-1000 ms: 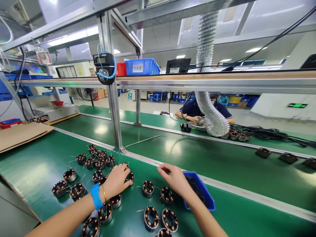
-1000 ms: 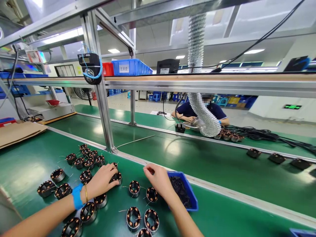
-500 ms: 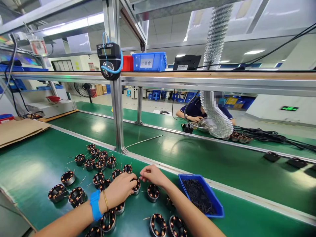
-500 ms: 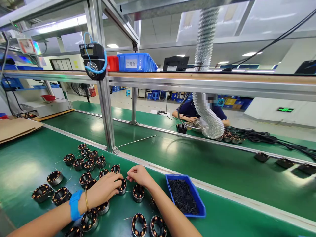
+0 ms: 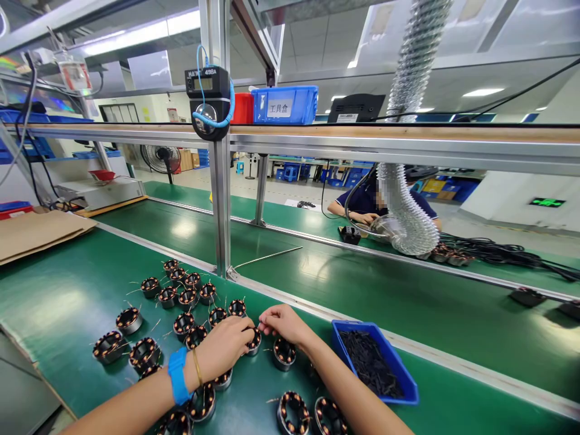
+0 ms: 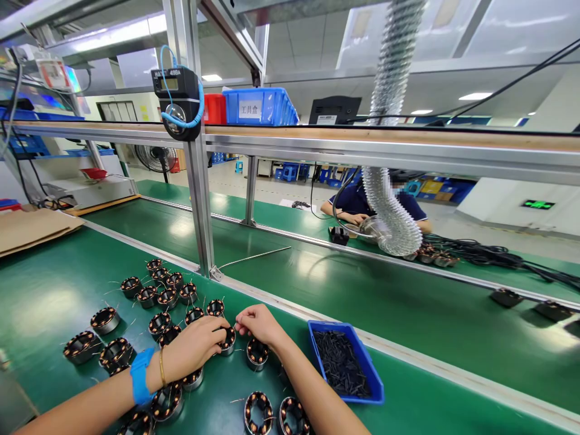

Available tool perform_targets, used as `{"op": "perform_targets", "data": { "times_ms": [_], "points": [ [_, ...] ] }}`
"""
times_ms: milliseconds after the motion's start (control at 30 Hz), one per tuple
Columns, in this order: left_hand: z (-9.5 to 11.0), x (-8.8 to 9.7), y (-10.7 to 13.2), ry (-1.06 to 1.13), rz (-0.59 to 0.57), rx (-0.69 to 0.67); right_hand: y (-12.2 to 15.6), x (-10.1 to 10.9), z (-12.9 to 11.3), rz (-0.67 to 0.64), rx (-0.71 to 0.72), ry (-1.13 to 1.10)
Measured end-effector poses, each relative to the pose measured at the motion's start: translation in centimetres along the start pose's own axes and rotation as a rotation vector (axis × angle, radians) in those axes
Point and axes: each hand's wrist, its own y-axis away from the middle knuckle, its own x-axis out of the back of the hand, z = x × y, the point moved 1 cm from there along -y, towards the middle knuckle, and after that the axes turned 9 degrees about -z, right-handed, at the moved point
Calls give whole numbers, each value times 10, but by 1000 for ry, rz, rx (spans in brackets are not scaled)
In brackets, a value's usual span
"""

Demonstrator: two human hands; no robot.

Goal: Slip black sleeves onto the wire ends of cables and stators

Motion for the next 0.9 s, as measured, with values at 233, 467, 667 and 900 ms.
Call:
{"op": "perform_targets", "data": {
  "times_ms": [233, 467, 667, 900],
  "points": [
    [-3, -6, 0, -7, 50, -17, -3, -1, 3, -17, 24, 38],
    [-3, -11, 1, -20, 90, -27, 8, 2, 0, 6, 150, 177],
    [-1, -10, -1, -28, 54, -8, 37, 3, -8, 21, 266, 345],
    [-1, -7, -4, 7, 28, 33, 50, -3, -13, -36, 330, 447]
  ]
}}
